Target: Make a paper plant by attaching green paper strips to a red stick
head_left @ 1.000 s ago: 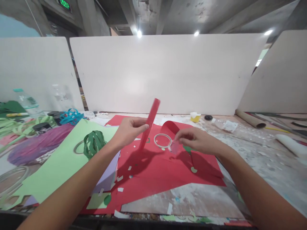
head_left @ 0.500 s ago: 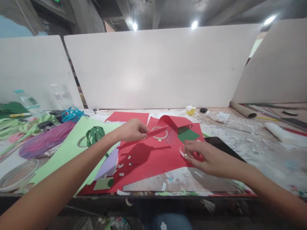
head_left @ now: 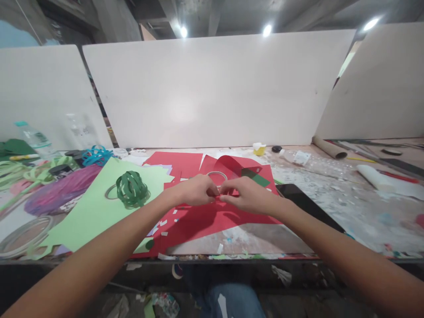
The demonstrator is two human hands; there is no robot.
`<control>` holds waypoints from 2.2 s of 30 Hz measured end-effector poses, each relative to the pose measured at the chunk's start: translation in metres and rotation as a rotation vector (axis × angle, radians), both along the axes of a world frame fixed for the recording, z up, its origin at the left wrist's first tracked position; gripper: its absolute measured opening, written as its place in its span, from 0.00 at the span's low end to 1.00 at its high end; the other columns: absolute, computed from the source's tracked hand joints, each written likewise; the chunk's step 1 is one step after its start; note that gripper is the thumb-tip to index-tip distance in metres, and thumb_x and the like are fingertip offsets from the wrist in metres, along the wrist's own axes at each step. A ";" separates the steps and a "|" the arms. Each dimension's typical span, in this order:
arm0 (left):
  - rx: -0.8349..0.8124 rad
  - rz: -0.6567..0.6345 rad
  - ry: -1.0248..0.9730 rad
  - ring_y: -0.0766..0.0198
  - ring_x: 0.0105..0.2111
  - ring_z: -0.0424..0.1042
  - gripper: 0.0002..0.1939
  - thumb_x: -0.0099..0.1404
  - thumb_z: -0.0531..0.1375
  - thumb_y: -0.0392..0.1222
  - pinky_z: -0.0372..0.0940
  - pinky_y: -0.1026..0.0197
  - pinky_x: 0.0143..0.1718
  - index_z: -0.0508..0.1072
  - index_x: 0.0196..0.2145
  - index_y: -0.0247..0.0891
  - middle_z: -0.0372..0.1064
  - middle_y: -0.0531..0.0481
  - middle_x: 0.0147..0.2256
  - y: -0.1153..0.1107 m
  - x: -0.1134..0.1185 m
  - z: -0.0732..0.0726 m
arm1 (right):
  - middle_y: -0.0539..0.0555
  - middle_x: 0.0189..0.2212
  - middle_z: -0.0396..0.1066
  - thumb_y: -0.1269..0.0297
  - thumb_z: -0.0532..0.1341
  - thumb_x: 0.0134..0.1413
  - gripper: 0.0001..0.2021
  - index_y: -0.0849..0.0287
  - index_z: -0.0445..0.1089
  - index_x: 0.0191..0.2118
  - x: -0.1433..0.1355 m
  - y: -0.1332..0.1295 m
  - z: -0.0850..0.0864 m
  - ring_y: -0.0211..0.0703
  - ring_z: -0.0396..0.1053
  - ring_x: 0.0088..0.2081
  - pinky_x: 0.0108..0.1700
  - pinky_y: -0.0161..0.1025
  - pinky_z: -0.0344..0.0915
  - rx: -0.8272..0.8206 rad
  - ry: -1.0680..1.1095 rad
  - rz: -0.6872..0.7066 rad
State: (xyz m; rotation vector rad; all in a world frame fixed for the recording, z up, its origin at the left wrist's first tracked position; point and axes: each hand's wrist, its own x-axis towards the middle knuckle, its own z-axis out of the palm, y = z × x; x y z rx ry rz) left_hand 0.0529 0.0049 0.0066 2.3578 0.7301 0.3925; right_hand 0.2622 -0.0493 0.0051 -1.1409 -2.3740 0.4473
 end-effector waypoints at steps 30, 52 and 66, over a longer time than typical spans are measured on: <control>0.295 0.161 0.300 0.61 0.29 0.72 0.13 0.60 0.56 0.34 0.61 0.63 0.32 0.81 0.35 0.40 0.78 0.47 0.30 -0.014 -0.028 -0.043 | 0.52 0.29 0.72 0.70 0.58 0.59 0.05 0.60 0.69 0.32 -0.011 0.014 -0.053 0.40 0.64 0.31 0.32 0.35 0.54 -0.008 -0.173 0.011; 0.480 -0.045 0.224 0.60 0.38 0.73 0.14 0.69 0.53 0.39 0.64 0.61 0.40 0.80 0.41 0.41 0.75 0.46 0.40 -0.017 -0.047 -0.048 | 0.56 0.33 0.73 0.66 0.55 0.63 0.11 0.59 0.73 0.34 -0.010 0.001 -0.060 0.43 0.67 0.36 0.35 0.37 0.57 0.105 -0.205 0.018; 0.028 0.211 0.247 0.64 0.25 0.70 0.10 0.58 0.59 0.40 0.58 0.66 0.24 0.81 0.31 0.37 0.76 0.51 0.26 -0.012 -0.043 -0.034 | 0.52 0.28 0.73 0.71 0.61 0.52 0.03 0.60 0.71 0.29 -0.023 0.003 -0.048 0.39 0.67 0.29 0.30 0.34 0.55 -0.118 -0.123 -0.163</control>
